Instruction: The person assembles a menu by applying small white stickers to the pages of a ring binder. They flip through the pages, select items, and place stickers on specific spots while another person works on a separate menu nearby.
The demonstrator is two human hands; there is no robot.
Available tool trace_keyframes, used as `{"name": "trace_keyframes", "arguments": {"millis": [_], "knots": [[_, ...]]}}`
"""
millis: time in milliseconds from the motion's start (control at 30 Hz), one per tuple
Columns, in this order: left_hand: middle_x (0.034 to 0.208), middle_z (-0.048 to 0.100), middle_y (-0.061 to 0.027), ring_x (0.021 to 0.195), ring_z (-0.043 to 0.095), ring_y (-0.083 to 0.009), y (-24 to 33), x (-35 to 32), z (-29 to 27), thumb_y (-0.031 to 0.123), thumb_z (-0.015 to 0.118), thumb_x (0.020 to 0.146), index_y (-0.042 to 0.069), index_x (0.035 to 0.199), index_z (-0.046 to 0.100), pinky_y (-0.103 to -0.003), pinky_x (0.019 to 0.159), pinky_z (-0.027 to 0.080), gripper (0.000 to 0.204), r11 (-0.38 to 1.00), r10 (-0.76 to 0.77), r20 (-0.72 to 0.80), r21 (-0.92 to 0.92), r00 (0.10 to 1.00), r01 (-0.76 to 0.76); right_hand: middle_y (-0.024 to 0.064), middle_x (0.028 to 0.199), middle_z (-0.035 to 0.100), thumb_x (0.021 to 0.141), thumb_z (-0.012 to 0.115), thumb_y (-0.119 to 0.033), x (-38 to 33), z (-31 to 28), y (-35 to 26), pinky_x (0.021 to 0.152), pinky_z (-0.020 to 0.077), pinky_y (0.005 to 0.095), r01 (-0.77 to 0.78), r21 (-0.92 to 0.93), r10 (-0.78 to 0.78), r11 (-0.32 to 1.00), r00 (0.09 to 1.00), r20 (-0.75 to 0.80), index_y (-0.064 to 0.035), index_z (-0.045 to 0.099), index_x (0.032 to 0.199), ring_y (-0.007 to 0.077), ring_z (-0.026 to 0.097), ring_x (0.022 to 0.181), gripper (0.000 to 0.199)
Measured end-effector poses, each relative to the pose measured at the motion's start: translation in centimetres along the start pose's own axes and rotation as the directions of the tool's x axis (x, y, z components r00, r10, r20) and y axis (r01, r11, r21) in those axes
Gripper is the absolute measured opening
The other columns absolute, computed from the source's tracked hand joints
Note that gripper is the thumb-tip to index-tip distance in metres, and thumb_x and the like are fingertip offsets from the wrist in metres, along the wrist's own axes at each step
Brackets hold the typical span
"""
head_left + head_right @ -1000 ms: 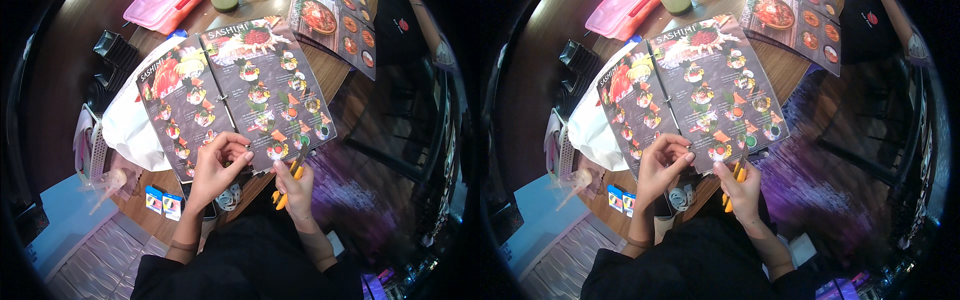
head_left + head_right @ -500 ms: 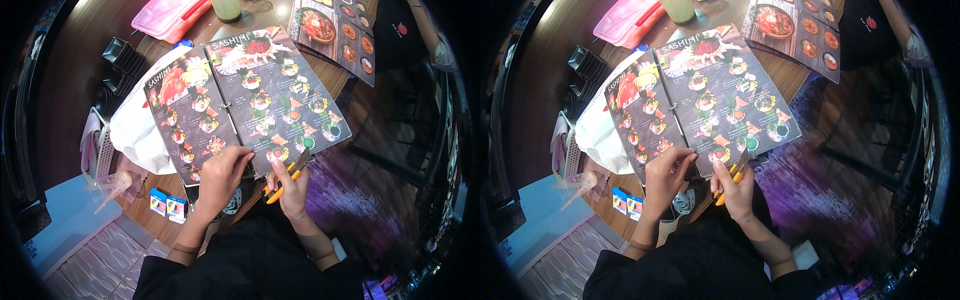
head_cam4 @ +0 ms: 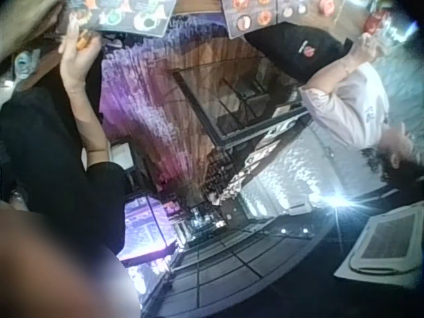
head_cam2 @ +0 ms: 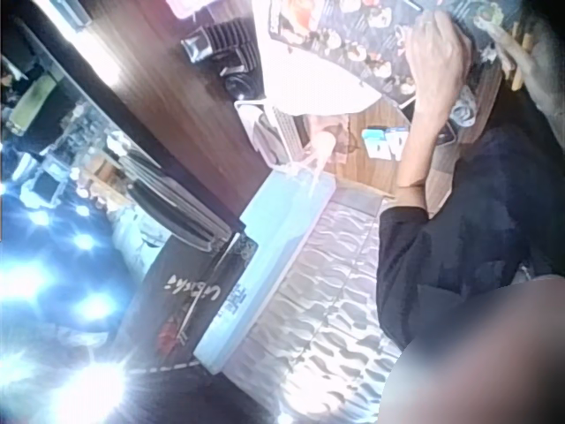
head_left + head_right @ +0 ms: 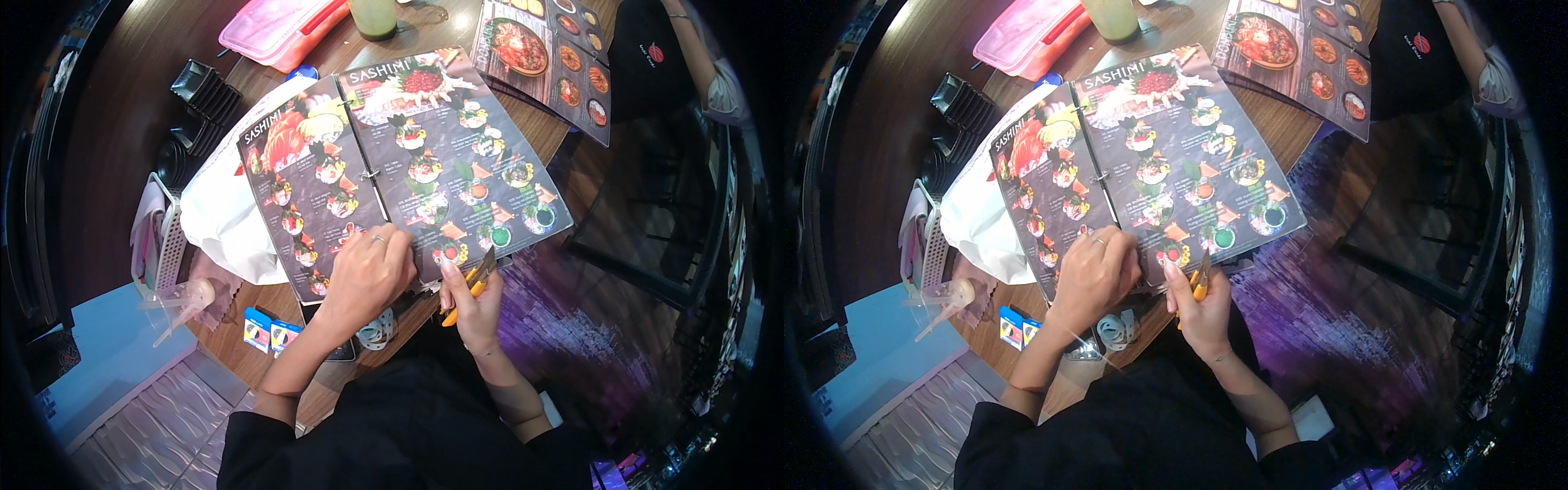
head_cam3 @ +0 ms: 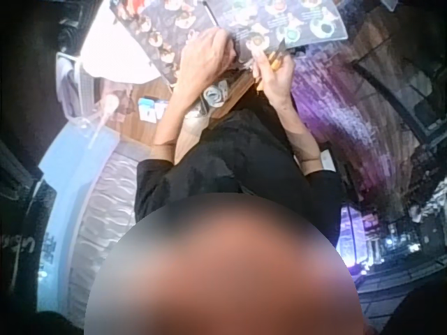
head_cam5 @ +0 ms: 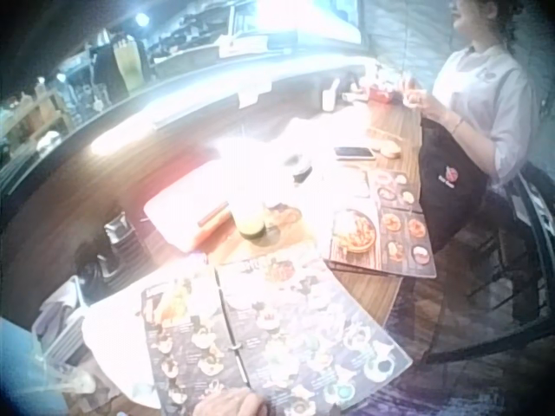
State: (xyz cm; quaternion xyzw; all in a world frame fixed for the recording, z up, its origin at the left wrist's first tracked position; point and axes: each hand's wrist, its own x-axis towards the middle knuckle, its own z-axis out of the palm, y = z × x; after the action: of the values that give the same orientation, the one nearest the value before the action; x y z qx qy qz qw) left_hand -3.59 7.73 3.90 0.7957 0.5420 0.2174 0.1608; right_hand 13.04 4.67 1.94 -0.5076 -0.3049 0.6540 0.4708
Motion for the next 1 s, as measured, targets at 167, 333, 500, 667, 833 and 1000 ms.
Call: {"name": "trace_keyframes", "arguments": {"millis": [167,333,500,667,833,1000], "knots": [[0.077,0.058,-0.0112,0.068,0.059,-0.0285,-2.9,-0.5,-1.1,0.004,0.066,0.083,0.004,0.095,0.057,-0.039,0.063,0.045,0.015,0.98,-0.199,-0.082,-0.045,0.976,0.196,-0.0003,0.069,0.055,0.095,0.059,-0.011,0.1,-0.5,0.0,0.045,0.0387,0.0212,0.041,-0.023,-0.042,0.999,0.998,-0.046,-0.0012,0.057,0.09,0.0049,0.047,0.05,0.011],[0.079,0.057,-0.0083,0.069,0.056,-0.0244,-1.5,-0.5,-2.1,0.011,0.065,0.088,0.006,0.096,0.059,-0.035,0.064,0.038,0.011,0.966,-0.107,0.0,-0.235,0.994,0.104,-0.0001,0.069,0.055,0.095,0.059,-0.01,0.0,-0.4,0.0,0.045,0.0388,0.021,0.009,-0.007,-0.01,1.0,0.999,-0.043,-0.0016,0.055,0.094,0.005,0.048,0.05,0.01],[0.085,0.063,-0.0065,0.081,0.062,-0.0222,-0.2,-0.5,-1.0,0.01,0.07,0.083,0.006,0.099,0.063,-0.034,0.072,0.042,0.018,0.988,-0.07,-0.005,-0.138,0.998,0.069,0.0002,0.069,0.055,0.095,0.058,-0.011,-0.1,0.0,-0.1,0.045,0.0388,0.0208,-0.017,0.07,0.019,0.997,0.999,-0.031,-0.0018,0.053,0.096,0.0055,0.049,0.05,0.01],[0.089,0.064,-0.0049,0.084,0.063,-0.0209,0.6,-1.1,-0.9,0.005,0.068,0.078,0.005,0.099,0.063,-0.034,0.074,0.043,0.022,1.0,0.004,-0.031,0.019,1.0,-0.004,0.0002,0.067,0.054,0.096,0.056,-0.012,-0.1,0.5,0.2,0.046,0.0392,0.0207,-0.039,0.113,0.04,0.993,0.999,-0.006,-0.0018,0.053,0.096,0.0069,0.052,0.049,0.011],[0.089,0.063,-0.0048,0.081,0.062,-0.0191,1.3,-1.0,-1.2,0.005,0.064,0.076,0.005,0.099,0.062,-0.033,0.072,0.043,0.024,0.977,0.039,0.069,0.207,0.997,-0.053,0.0004,0.067,0.054,0.097,0.056,-0.013,-0.2,0.6,0.6,0.045,0.0384,0.0208,-0.021,0.098,0.02,0.995,1.0,0.005,-0.0019,0.053,0.095,0.0075,0.052,0.05,0.012],[0.084,0.059,-0.0052,0.076,0.06,-0.0185,1.3,-0.7,-1.1,0.006,0.065,0.075,0.005,0.096,0.06,-0.033,0.07,0.043,0.022,0.959,0.066,0.109,0.268,0.992,-0.094,0.0007,0.07,0.055,0.097,0.057,-0.014,-0.4,0.7,0.4,0.046,0.0385,0.0212,-0.035,0.083,0.036,0.996,0.999,-0.001,-0.0019,0.053,0.094,0.0072,0.051,0.049,0.013]]}}
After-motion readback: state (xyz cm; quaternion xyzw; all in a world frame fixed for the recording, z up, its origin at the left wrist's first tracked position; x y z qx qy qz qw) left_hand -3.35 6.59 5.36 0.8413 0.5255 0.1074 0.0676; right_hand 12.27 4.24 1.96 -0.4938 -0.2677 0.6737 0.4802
